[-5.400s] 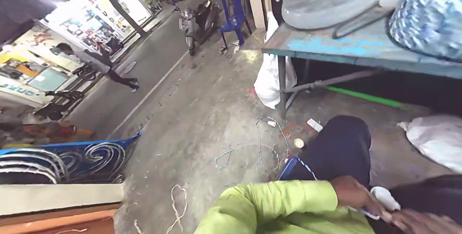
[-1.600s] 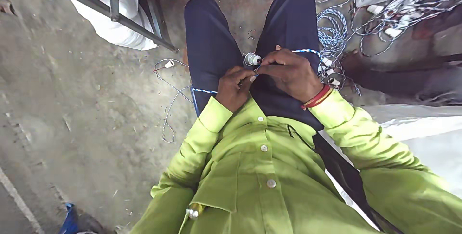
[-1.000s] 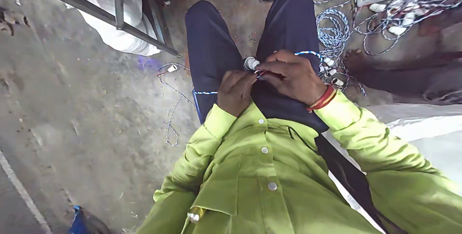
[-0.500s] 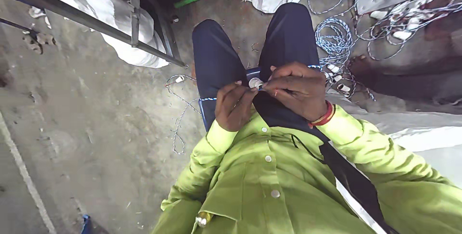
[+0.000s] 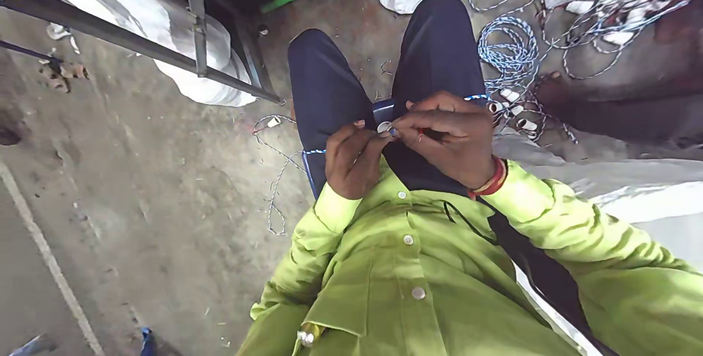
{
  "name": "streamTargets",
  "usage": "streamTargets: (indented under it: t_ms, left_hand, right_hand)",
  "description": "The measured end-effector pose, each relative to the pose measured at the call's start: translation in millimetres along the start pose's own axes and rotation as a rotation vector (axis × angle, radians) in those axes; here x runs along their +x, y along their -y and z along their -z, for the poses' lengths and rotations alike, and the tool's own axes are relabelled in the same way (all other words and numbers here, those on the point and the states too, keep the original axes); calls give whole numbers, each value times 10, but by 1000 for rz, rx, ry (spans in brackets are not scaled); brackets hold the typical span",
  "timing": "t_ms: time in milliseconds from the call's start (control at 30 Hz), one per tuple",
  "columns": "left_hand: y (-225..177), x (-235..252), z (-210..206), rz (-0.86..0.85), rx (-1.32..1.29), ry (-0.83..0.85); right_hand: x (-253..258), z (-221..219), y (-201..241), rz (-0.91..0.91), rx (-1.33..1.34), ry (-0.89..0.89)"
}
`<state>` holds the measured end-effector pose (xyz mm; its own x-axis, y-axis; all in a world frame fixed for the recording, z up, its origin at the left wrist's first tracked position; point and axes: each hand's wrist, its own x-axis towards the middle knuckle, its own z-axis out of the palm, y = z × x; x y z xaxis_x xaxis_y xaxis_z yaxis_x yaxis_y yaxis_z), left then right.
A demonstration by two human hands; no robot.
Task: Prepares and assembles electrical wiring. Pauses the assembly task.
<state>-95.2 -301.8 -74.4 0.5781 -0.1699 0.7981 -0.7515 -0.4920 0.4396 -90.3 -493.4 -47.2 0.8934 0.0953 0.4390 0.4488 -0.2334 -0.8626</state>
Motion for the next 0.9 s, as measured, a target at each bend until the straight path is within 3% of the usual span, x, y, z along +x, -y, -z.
streamTargets:
  t_ms: [100, 367, 533, 667, 900]
  left_hand:
    - [7, -5, -35, 77, -16, -11]
    - [38, 12, -36, 185, -22, -17]
    - [29, 23, -23, 223, -41, 5]
    - [32, 4, -31, 188, -19, 4]
    - [36, -9, -43, 113, 30, -7]
  right_hand:
    - [64, 65, 30, -87, -7, 91]
    - [92, 188, -76, -73, 145, 280]
    - [78, 183, -113, -41, 115, 196]
    - [54, 102, -31, -116, 52, 67]
    - [28, 42, 34, -133, -86, 6]
